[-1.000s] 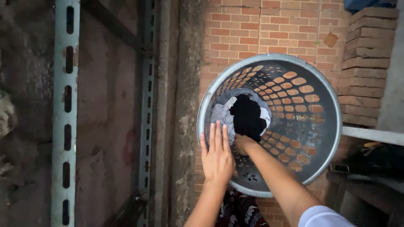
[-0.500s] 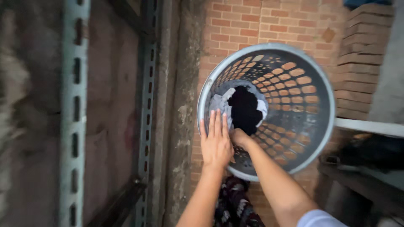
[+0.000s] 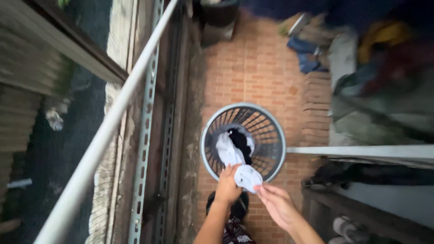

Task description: The person repeatedly takes shirts from a laundry basket, places them on hangers, and hangs them on a clothesline. The person handles red, black, orange, white, and gray shirts one at a time.

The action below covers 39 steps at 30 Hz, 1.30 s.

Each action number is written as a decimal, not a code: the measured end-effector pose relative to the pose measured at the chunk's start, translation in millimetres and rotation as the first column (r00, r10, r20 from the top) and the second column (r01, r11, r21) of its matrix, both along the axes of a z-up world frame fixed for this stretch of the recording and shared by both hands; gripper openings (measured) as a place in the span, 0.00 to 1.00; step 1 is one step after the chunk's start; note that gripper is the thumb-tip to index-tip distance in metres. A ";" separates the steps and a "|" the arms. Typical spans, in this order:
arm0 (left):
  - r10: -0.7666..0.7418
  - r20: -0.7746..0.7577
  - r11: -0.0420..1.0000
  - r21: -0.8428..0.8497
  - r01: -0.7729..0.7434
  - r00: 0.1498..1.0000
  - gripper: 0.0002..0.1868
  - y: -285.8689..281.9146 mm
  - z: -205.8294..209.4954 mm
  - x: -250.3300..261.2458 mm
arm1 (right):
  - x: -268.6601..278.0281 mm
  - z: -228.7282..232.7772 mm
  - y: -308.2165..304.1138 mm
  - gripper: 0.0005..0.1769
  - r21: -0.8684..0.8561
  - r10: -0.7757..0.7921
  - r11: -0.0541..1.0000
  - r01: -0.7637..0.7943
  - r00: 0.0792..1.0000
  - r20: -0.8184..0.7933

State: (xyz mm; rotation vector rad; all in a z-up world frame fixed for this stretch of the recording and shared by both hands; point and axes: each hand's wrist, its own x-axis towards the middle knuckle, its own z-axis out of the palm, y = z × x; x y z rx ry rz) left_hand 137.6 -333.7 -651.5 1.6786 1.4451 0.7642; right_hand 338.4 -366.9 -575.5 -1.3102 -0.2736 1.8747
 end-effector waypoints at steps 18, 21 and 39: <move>0.145 0.011 0.987 -0.066 -0.144 0.989 0.14 -5.3 226.3 28.6 | 99.3 449.7 -38.9 0.10 0.551 -0.167 0.553 0.625 0.732 -0.661; 0.138 0.079 0.986 -0.104 -0.129 0.987 0.12 -10.4 245.1 26.2 | 120.0 474.2 -59.6 0.09 0.616 -0.239 0.411 0.671 0.732 -0.638; -0.443 0.342 0.867 0.398 0.299 0.829 0.13 -53.8 497.4 121.2 | 107.8 426.8 -137.9 0.22 0.247 -0.019 0.887 -0.390 0.504 0.864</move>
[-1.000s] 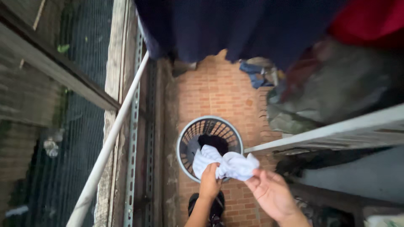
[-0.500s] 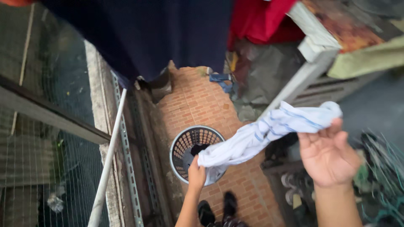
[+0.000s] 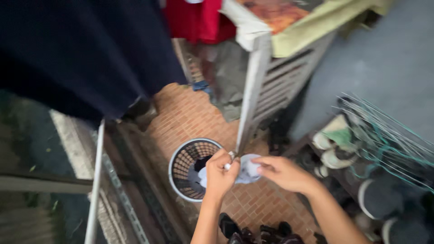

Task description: The person repeatedly takes shirts from a laundry basket, places them on hangers, and hangs them on a clothesline. The person handles red, black, orange, white, and gray shirts one at a time.

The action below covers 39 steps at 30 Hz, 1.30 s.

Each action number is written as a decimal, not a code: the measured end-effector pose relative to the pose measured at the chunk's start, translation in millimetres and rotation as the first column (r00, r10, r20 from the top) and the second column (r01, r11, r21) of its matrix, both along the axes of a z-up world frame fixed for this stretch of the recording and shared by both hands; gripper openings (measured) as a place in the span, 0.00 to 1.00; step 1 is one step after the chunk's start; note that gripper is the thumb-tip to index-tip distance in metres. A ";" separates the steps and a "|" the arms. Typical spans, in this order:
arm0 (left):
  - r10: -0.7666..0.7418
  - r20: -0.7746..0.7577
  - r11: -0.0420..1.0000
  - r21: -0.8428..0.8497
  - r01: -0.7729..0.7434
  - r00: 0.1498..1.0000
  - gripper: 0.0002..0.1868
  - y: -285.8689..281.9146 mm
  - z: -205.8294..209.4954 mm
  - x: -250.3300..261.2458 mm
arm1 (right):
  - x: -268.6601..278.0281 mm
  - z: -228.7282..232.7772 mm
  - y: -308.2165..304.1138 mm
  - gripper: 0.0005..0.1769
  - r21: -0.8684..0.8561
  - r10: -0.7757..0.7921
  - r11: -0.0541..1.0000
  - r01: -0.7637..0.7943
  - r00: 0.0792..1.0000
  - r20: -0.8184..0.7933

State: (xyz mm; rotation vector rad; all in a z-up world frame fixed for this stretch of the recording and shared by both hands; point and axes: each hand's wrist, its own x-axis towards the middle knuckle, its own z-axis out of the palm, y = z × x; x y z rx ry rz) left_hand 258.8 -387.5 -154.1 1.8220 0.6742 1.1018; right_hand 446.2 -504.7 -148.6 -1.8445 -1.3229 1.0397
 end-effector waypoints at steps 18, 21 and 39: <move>-0.167 -0.235 0.983 0.037 0.181 0.958 0.06 -137.4 39.5 162.4 | 192.7 -102.1 -187.2 0.15 0.062 -0.366 0.930 0.362 0.900 0.235; -0.113 -0.298 0.994 -0.039 0.106 0.948 0.07 -150.1 32.5 171.5 | 262.8 -108.7 -210.5 0.15 0.140 -0.494 0.856 0.497 0.707 0.506; 0.036 -0.327 0.987 0.160 0.017 0.944 0.07 -186.6 23.9 210.7 | 379.2 -165.8 -204.2 0.15 -0.145 -0.062 0.923 0.356 0.510 0.858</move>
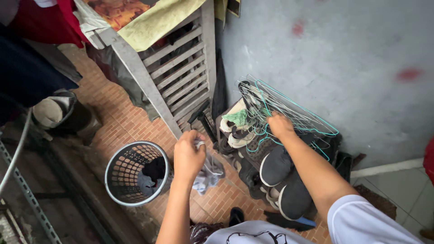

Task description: The person repeatedly takes shirts from a laundry basket, places them on hangers, and hangs them on a clothesline. The person handles red, black, orange, white, and gray shirts one at a time.

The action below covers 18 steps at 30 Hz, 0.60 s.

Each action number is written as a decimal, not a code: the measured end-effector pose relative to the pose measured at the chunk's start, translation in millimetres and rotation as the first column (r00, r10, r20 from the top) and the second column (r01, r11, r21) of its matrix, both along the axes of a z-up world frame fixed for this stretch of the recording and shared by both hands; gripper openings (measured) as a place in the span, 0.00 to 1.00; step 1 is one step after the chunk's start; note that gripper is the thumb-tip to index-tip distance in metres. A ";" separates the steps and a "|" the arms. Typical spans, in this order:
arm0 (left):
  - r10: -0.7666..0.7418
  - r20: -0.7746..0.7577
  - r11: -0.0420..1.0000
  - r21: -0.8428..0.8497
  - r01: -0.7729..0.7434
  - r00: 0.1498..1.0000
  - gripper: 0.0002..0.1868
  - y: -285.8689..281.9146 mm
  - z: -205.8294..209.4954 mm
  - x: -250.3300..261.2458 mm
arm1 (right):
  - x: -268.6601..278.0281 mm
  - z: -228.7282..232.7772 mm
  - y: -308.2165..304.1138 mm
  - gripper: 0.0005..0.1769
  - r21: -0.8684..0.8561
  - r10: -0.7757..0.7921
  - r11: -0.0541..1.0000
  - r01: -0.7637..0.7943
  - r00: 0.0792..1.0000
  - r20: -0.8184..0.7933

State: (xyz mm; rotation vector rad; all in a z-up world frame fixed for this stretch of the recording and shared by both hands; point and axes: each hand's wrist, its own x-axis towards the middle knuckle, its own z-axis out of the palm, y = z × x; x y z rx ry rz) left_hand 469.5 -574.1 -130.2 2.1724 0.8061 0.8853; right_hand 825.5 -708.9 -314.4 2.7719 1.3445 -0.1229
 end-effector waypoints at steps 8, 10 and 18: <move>0.057 -0.039 0.997 -0.045 -0.059 0.998 0.07 -1.0 -1.5 -4.6 | 7.2 3.8 -4.7 0.16 -0.121 0.146 0.984 -0.133 0.984 0.102; 0.070 -0.036 0.996 -0.054 -0.072 0.997 0.07 0.2 -1.5 -5.9 | 6.2 4.2 -7.8 0.17 -0.068 0.191 0.981 -0.183 0.972 0.137; 0.069 -0.008 0.997 -0.034 -0.070 0.998 0.06 -1.3 -3.5 -7.2 | 8.5 12.3 -13.9 0.20 -0.106 0.184 0.978 -0.178 0.982 0.051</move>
